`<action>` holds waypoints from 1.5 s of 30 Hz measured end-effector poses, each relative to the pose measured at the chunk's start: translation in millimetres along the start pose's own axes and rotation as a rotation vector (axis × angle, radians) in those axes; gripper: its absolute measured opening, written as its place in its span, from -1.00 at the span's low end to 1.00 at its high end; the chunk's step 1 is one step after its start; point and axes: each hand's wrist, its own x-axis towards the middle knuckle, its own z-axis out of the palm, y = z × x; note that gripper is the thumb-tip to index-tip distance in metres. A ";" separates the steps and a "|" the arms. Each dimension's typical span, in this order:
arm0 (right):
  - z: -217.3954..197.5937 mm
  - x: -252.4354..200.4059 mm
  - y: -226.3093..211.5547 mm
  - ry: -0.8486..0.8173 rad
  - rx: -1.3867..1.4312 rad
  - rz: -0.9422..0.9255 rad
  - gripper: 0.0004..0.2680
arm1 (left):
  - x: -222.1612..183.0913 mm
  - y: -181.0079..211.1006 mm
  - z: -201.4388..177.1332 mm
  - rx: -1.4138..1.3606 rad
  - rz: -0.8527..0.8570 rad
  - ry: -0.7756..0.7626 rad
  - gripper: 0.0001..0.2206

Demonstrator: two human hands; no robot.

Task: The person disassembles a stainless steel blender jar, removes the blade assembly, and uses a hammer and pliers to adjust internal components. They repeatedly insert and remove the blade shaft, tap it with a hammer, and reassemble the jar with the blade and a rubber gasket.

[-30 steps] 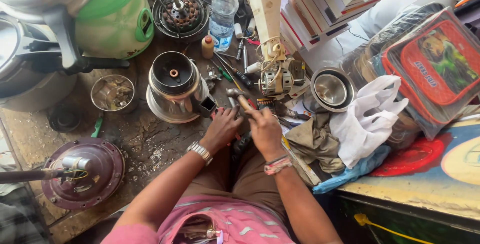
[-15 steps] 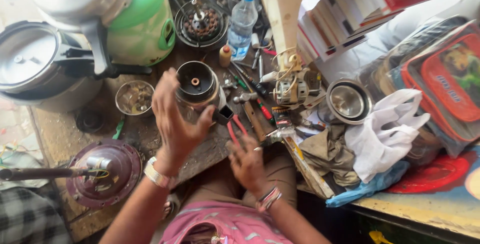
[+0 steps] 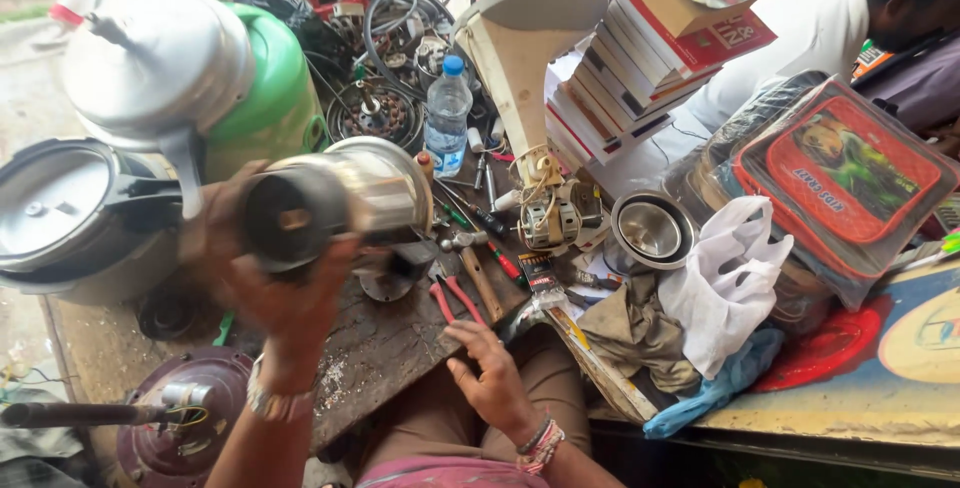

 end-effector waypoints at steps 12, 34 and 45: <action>-51.3 8.8 -49.0 -0.501 0.308 -0.212 -0.36 | -128.1 -18.7 -28.6 -0.878 -1.465 0.193 -0.47; -9.1 -12.3 35.1 0.087 -0.028 0.198 -0.52 | -203.7 -76.4 -46.1 -0.359 -1.624 -0.018 -0.45; 12.7 -67.6 46.8 -0.514 -0.150 -0.012 -0.81 | -251.6 -106.3 -36.5 0.238 -0.899 -0.226 -0.88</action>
